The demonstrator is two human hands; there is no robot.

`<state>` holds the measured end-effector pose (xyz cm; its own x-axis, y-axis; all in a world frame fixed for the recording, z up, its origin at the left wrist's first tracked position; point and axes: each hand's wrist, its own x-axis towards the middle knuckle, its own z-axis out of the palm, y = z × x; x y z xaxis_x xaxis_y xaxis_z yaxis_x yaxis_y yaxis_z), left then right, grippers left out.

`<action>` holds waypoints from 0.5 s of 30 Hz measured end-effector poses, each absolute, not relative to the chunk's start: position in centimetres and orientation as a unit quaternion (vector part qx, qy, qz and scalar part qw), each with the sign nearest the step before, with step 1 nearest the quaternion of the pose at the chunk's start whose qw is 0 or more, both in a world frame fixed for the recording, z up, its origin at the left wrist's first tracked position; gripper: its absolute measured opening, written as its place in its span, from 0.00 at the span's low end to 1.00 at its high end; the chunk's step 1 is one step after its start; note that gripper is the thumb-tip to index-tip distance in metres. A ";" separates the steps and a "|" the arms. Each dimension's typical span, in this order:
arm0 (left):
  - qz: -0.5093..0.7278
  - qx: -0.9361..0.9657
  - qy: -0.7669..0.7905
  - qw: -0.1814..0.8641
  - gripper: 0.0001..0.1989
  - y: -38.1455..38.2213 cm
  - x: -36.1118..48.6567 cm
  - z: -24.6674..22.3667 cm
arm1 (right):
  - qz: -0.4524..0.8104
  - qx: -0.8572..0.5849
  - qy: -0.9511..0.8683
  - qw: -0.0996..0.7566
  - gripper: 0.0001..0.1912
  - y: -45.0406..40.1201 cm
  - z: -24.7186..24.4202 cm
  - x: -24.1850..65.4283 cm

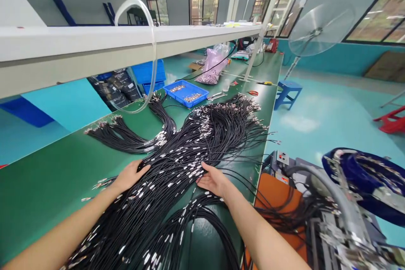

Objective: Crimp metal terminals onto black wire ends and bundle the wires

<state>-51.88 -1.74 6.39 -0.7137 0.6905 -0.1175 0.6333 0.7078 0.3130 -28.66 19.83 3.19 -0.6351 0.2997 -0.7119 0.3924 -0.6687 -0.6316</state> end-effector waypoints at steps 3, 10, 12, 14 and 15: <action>0.116 0.317 0.928 0.160 0.32 -0.8 -54.3 5.1 | -0.833 0.436 0.340 0.001 0.23 18.2 3.3 -30.0; 0.133 0.271 0.918 0.256 0.36 0.9 -55.1 5.5 | -0.847 0.462 0.261 -0.031 0.21 16.3 1.8 -32.3; 0.150 0.266 0.912 0.275 0.36 1.2 -54.8 5.8 | -0.852 0.454 0.257 -0.035 0.21 16.1 1.7 -32.8; 0.169 0.263 0.903 0.294 0.35 1.3 -54.3 6.3 | -0.850 0.451 0.267 -0.049 0.19 15.6 1.9 -33.1; 0.179 0.262 0.899 0.302 0.35 1.3 -54.1 6.5 | -0.847 0.451 0.275 -0.059 0.17 15.3 2.0 -33.1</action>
